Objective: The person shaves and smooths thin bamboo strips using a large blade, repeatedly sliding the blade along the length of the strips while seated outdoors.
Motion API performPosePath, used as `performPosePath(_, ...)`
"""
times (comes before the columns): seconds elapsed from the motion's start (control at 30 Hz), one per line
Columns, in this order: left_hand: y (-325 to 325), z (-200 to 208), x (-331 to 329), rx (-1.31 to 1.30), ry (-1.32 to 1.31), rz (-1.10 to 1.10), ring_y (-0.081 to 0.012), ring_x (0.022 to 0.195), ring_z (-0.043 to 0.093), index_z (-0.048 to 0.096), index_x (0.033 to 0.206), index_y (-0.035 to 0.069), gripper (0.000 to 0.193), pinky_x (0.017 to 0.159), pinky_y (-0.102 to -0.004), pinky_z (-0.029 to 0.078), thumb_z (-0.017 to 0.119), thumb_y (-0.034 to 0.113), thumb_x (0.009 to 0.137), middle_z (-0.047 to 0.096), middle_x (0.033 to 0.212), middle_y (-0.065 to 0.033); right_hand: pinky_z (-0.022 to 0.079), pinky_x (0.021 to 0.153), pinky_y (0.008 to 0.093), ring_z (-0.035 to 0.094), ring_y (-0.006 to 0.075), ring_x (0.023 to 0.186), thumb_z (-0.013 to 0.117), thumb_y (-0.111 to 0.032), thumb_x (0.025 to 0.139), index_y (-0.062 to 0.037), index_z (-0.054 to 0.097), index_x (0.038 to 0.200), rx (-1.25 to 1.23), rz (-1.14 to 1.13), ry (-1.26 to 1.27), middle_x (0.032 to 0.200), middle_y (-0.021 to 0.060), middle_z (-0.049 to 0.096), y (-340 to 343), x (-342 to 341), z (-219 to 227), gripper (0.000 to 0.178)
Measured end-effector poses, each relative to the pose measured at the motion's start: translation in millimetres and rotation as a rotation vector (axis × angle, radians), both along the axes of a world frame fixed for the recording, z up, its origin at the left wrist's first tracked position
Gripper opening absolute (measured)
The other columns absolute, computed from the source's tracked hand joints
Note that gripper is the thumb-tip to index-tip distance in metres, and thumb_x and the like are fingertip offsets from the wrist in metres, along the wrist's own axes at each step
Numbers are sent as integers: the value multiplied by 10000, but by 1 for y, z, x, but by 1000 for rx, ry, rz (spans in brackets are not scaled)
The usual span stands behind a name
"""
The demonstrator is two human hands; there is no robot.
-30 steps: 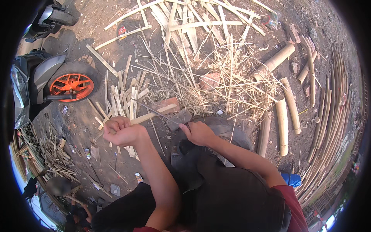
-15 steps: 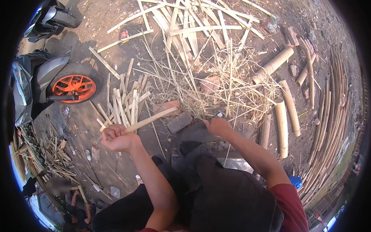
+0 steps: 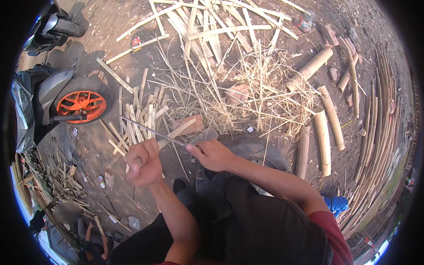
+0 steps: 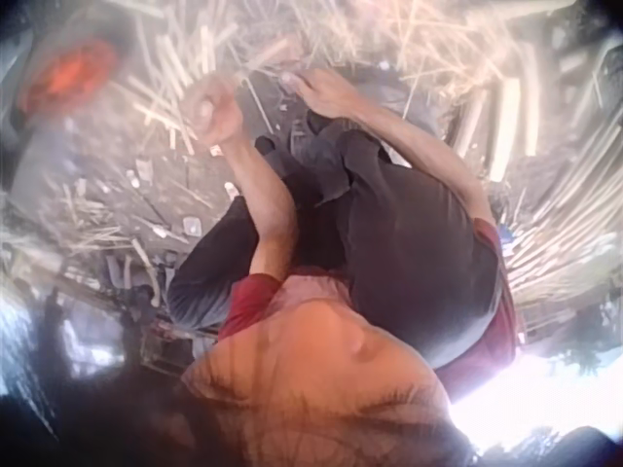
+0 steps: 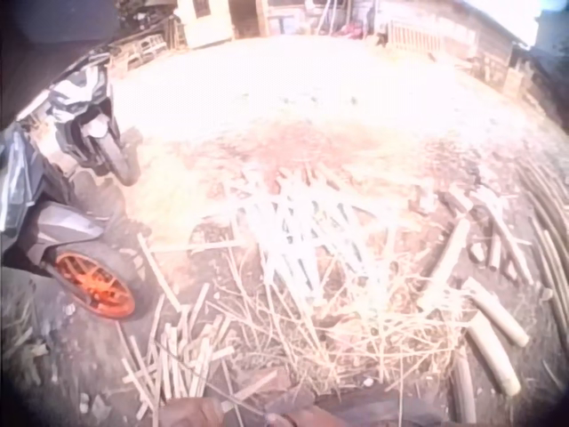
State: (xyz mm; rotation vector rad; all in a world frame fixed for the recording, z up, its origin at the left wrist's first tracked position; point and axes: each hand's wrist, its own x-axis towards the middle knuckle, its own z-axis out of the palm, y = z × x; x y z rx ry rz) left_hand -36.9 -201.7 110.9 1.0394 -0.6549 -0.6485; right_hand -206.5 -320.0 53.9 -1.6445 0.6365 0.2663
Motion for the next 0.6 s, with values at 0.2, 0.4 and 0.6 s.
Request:
performPosePath(0.2,-24,6,0,380,-338,605,-129,637,380,493,839,18,302,591,-278,312,587,275,966,458,744,-26,475,685,528,624,461,684,388,-470,1072,40,634,798,-31,-64,-12,652,260,594,-1,-6,-10,629)
performPosePath(0.4,-2,29,-5,700,-355,743,-100,711,583,662,914,-13,219,563,-227,446,779,172,904,635,857,-57,492,713,526,643,465,719,416,-509,1057,57,645,772,2,-62,37,662,272,612,0,-3,3,674)
performPosePath(0.6,-1,56,0,750,-536,540,-162,819,673,754,992,-8,225,674,-269,575,849,35,792,700,953,-110,483,638,495,619,430,620,416,-450,1068,51,629,800,-36,-80,-54,611,250,569,-2,16,16,607)
